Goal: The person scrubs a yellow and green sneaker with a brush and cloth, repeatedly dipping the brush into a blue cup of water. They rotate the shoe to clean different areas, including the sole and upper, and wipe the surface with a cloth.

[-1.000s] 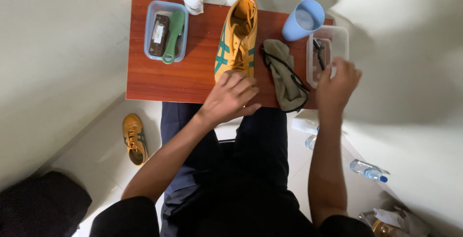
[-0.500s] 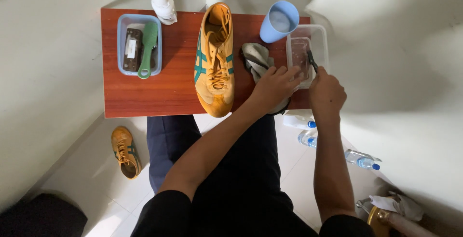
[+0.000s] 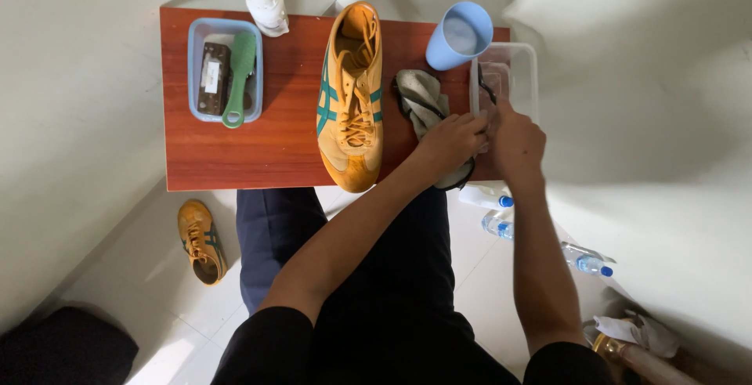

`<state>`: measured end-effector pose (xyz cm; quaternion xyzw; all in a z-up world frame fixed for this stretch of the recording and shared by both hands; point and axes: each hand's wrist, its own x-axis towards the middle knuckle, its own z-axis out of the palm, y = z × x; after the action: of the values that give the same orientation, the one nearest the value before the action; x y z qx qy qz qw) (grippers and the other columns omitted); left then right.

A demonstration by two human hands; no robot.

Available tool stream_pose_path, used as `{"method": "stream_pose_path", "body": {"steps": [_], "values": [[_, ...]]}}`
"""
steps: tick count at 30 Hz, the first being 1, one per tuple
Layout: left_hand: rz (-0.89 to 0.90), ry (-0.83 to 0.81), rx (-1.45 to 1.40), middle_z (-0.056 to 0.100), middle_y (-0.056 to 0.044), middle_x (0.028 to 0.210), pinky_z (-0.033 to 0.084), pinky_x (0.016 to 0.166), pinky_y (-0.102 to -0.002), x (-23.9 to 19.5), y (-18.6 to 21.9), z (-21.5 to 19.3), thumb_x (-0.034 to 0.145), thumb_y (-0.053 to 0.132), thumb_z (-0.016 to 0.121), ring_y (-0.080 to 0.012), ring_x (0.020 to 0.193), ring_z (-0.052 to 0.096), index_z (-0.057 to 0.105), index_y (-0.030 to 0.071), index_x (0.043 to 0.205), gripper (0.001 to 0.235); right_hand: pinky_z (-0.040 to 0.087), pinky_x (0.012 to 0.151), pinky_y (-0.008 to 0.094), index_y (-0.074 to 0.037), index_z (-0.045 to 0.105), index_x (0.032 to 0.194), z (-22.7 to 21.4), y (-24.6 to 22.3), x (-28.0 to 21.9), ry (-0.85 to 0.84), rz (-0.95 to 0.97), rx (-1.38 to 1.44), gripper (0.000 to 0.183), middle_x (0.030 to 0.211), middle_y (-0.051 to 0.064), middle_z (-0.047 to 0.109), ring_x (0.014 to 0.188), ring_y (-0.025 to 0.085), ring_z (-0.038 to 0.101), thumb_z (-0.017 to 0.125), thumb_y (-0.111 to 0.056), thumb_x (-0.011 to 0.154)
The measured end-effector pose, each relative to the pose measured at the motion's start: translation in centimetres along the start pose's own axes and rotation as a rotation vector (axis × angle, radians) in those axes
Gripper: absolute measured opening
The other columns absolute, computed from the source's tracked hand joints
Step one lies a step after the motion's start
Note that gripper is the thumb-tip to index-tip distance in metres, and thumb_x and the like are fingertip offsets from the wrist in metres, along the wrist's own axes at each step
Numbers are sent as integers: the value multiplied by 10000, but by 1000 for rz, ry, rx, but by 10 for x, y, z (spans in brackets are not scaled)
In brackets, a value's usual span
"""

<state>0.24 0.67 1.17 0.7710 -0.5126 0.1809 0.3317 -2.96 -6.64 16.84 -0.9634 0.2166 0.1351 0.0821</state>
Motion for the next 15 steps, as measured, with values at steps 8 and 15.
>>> {"method": "stream_pose_path", "body": {"steps": [8,15], "values": [[-13,47,47,564,-54,1037,467,680,-344,-4,3,-16,952,279,712,-219,805,596,661,128,987,164,402,527,347,-64,672,1249,64,117,32,24,-27,663,341,700,78,555,582,206,518,429,-278,1143],[-56,159,136,566,-113,1055,460,716,-325,3,-1,-150,1034,153,654,-255,805,606,648,59,984,107,252,423,178,-40,525,1251,73,96,-21,45,-22,1319,280,675,-58,315,465,41,323,348,-238,1161]]}}
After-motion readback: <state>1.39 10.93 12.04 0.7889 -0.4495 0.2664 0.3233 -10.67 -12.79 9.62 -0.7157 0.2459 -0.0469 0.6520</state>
